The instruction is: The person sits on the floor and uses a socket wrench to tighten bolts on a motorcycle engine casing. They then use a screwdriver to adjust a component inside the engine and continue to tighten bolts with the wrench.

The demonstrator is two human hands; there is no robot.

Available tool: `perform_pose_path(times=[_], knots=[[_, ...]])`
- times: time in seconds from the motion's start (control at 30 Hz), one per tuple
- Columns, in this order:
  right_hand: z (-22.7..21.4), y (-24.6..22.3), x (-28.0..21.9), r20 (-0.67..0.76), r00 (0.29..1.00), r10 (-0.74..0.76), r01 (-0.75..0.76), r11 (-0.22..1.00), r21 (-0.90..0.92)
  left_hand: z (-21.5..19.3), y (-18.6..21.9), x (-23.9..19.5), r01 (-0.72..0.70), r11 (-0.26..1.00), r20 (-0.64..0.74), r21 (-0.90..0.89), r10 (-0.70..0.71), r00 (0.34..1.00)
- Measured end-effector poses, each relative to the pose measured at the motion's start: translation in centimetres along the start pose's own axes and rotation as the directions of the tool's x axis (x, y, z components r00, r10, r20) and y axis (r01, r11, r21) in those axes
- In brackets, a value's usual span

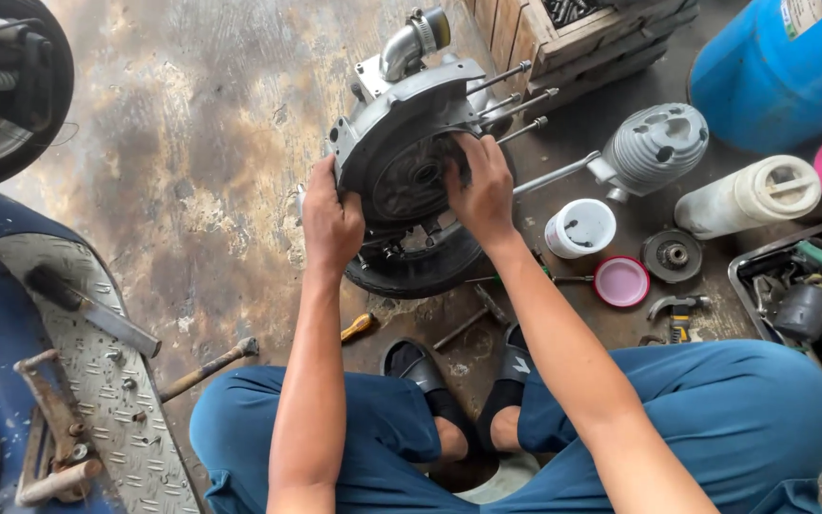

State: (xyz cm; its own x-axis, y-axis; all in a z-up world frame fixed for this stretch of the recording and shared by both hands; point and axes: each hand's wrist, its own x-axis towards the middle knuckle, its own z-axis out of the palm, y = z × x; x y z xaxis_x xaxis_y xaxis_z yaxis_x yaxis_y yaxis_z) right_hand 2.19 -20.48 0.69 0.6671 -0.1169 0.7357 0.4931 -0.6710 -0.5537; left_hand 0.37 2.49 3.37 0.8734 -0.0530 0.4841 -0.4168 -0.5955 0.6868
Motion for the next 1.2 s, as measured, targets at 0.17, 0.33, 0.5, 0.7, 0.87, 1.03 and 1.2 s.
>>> perform_pose_path(times=[0.17,0.33,0.5,0.7,0.87,1.03,1.2], knots=[[-0.3,-2.6,0.4,0.024,0.999,0.049,-0.049,0.999,0.016,-0.3,0.4,-0.4,0.012,1.000,-0.008,-0.011,-0.012,1.000],[-0.5,-2.8,1.2,0.014,1.000,0.019,-0.019,1.000,-0.016,-0.1,0.4,-0.6,0.024,1.000,-0.015,-0.010,-0.024,1.000],[-0.2,-1.9,1.2,-0.013,0.997,-0.072,0.068,0.972,-0.223,0.0,1.0,-0.5,0.046,0.999,-0.008,-0.008,-0.046,0.999],[-2.6,0.3,0.8,-0.002,0.998,0.061,-0.059,0.967,0.248,-0.6,3.6,0.3,0.117,0.992,0.008,0.047,-0.118,0.993],[-8.1,0.7,1.5,0.513,0.644,0.567,-0.749,0.603,0.274,0.9,2.1,-0.4,0.098,0.993,-0.098,0.065,-0.092,0.991],[-9.9,-1.6,3.2,0.678,0.424,0.600,-0.829,0.558,0.024,1.9,8.4,-3.2,0.080,0.997,-0.514,-0.004,-0.071,0.855],[-11.7,-6.1,6.4,0.917,0.176,0.357,-0.289,0.909,-0.299,5.0,12.6,-8.2,0.303,0.822,-0.198,-0.482,-0.439,0.876]])
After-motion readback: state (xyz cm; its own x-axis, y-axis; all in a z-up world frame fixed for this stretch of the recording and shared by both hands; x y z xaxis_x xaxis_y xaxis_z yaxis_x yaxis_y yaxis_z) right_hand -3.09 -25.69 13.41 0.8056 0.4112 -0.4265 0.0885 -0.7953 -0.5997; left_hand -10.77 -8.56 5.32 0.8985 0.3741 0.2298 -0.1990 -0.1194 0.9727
